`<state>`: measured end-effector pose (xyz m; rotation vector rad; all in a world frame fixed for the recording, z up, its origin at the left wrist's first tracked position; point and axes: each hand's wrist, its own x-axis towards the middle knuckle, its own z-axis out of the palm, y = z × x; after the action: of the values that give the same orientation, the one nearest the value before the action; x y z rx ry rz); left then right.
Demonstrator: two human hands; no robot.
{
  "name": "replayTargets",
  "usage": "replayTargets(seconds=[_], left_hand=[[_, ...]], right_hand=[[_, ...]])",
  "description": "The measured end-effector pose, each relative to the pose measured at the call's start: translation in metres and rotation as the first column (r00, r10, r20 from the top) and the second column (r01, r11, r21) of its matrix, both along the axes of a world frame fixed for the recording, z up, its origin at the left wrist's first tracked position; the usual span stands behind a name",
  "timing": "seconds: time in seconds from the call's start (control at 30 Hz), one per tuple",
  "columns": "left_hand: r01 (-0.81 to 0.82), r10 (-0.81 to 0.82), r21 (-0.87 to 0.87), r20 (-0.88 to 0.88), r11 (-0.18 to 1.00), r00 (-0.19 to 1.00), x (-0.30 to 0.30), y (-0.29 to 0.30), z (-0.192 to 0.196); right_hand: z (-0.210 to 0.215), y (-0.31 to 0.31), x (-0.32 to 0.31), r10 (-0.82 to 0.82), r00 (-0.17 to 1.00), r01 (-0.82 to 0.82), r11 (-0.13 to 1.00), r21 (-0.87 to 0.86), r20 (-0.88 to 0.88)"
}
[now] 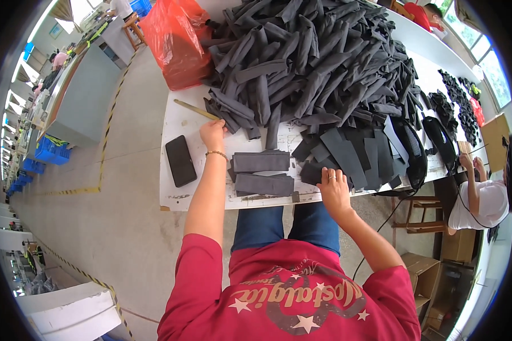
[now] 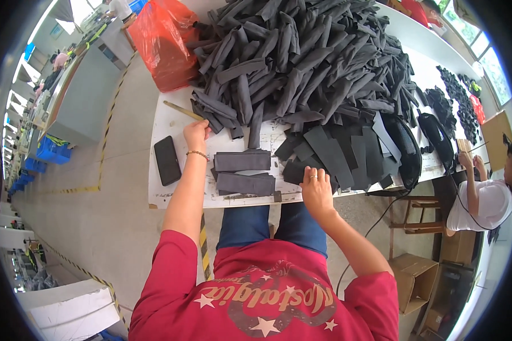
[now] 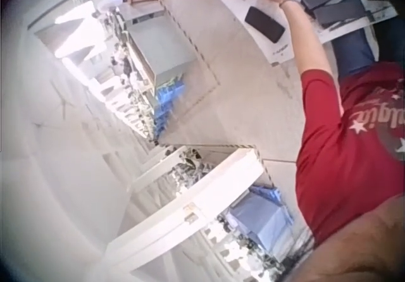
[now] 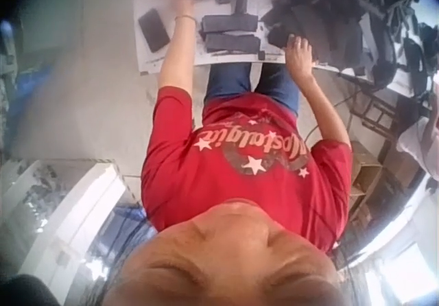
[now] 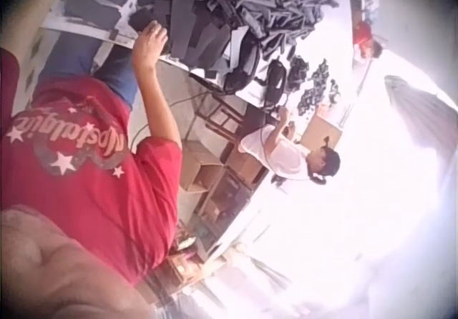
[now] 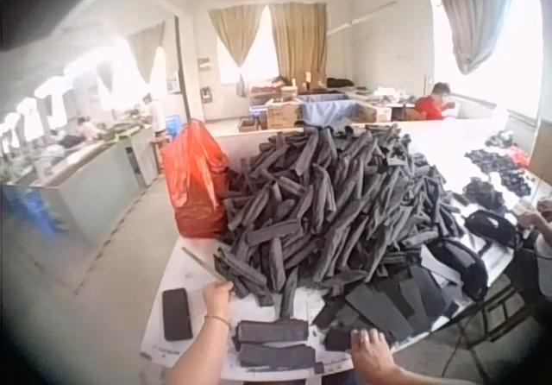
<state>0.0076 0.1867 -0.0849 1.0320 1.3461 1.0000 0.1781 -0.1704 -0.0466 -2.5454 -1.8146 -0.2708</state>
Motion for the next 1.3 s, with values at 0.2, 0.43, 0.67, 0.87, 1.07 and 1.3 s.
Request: replayTargets(seconds=[0.2, 0.43, 0.67, 0.87, 1.07, 1.3], left_hand=[[0.067, 0.019, -0.187, 0.424, 0.98, 0.906, -0.016, -0.038, 0.041], [0.317, -0.141, -0.156, 0.657, 0.936, 0.741, -0.044, -0.074, 0.033], [0.366, 0.072, -0.355, 0.796, 0.86, 0.601, -0.044, -0.107, 0.05], [0.381, -0.104, -0.187, 0.773, 0.905, 0.626, -0.035, -0.13, 0.083], [0.365, -0.184, -0.13, 0.683, 0.922, 0.707, -0.029, -0.138, 0.092], [0.404, -0.253, -0.101, 0.637, 0.909, 0.728, -0.023, -0.148, 0.1]], right_hand=[[0.003, 0.0, 0.014, 0.115, 0.98, -0.095, 0.988, 0.121, -0.165], [0.029, 0.034, 0.041, 0.024, 0.742, 0.161, 0.964, 0.213, -0.67], [0.074, 0.052, 0.001, 0.128, 0.546, 0.32, 0.882, 0.347, -0.828], [0.088, 0.048, -0.045, 0.398, 0.573, -0.047, 0.889, 0.456, -0.716], [0.093, 0.057, -0.054, 0.58, 0.746, -0.355, 0.762, 0.542, -0.327], [0.093, 0.066, -0.058, 0.497, 0.801, -0.211, 0.756, 0.62, -0.333]])
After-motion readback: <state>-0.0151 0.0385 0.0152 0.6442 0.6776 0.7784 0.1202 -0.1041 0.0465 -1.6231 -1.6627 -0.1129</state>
